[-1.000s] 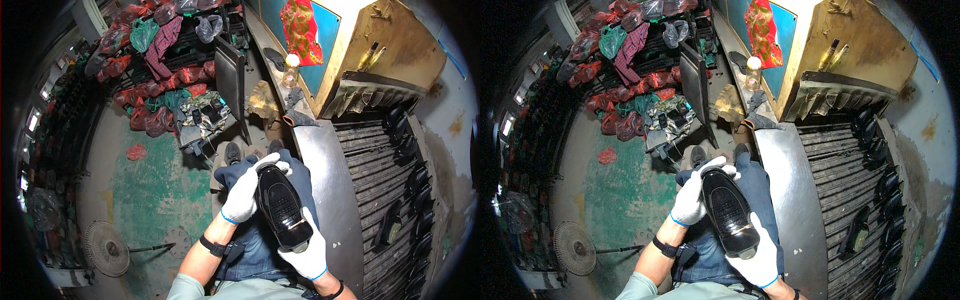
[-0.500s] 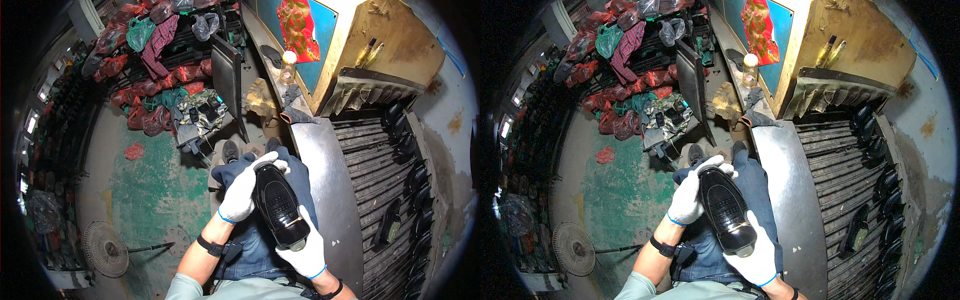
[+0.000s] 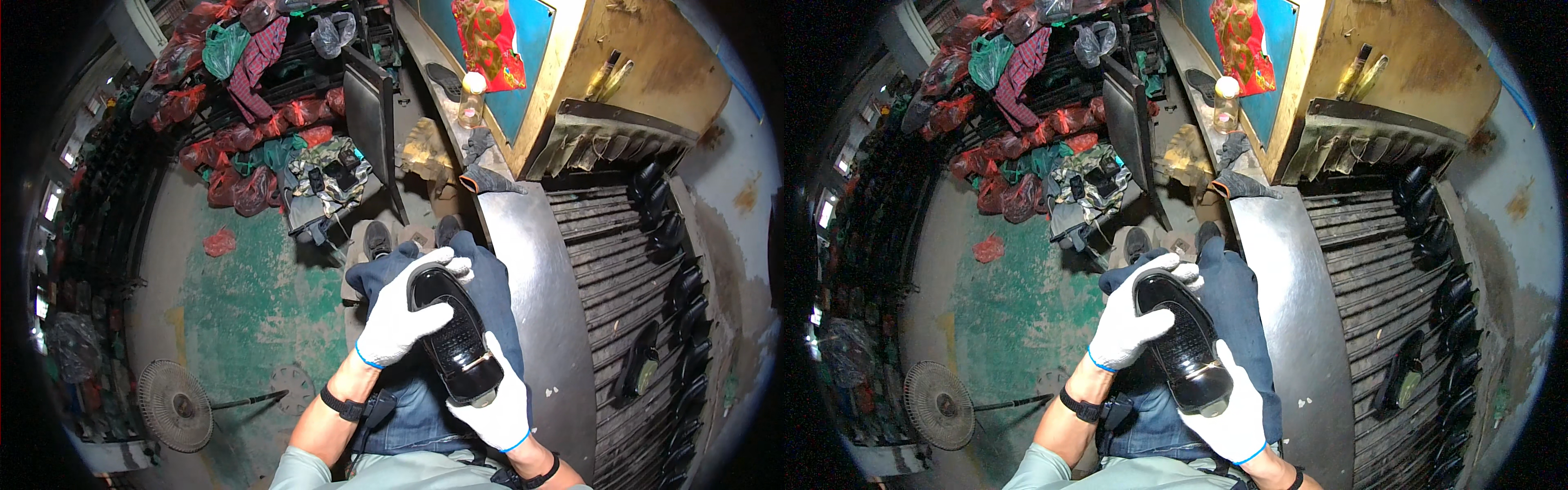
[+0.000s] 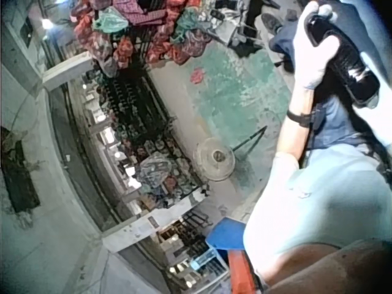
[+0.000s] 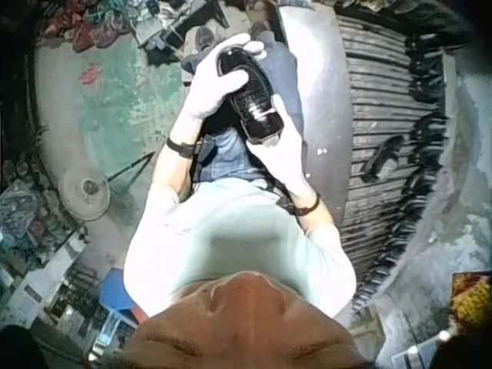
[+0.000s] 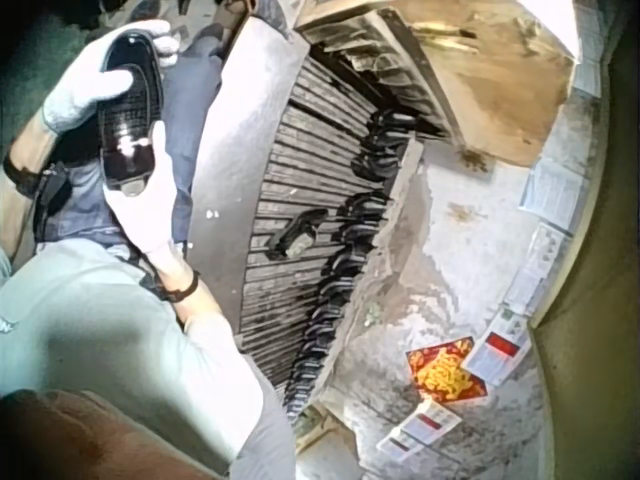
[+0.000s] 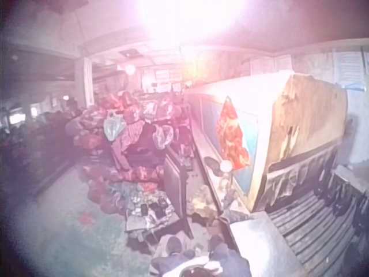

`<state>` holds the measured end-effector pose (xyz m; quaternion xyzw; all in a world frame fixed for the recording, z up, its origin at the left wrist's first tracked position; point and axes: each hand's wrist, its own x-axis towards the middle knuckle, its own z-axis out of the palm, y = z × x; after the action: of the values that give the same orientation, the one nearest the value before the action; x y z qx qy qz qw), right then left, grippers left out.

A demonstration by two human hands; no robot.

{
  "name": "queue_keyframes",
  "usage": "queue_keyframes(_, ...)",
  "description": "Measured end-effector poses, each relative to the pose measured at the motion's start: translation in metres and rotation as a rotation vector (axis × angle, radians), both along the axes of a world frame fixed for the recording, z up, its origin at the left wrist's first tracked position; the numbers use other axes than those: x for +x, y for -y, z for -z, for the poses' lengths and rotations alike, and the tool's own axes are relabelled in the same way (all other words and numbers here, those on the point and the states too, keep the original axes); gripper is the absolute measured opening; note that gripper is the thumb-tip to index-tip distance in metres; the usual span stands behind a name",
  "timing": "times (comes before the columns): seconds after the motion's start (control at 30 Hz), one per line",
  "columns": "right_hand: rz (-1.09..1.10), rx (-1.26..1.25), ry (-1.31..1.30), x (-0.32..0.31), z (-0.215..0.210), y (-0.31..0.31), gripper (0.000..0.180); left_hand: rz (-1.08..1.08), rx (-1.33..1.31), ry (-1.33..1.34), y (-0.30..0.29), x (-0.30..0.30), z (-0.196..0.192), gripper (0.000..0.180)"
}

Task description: The recorder is seen cleaning and inspecting a pair of black shoes at a shoe manufacturing facility.

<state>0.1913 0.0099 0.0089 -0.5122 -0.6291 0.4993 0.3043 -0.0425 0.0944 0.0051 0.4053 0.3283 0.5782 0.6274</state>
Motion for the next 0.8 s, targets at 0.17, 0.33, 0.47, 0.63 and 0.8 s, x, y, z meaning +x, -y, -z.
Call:
queue_keyframes(0.17,0.006,0.021,0.030,-0.008,-0.006,-0.002,0.115,0.008,-0.068,0.145,0.001,-0.003,0.001,0.080)
queue_keyframes(0.33,0.026,0.171,0.047,-0.016,0.009,0.000,0.110,-0.032,-0.100,0.229,0.003,-0.003,0.010,0.080)
queue_keyframes(0.47,0.021,0.292,0.074,-0.016,0.011,-0.006,0.105,-0.059,-0.124,0.056,0.005,-0.010,0.002,0.082)
queue_keyframes(0.63,-0.062,0.310,0.065,-0.025,-0.006,-0.015,0.103,-0.392,-0.055,-0.498,0.013,-0.026,0.001,0.060)
queue_keyframes(0.8,0.111,-0.192,-0.742,-0.013,0.032,-0.007,0.079,-0.482,-0.277,0.185,0.020,-0.038,0.014,0.030)
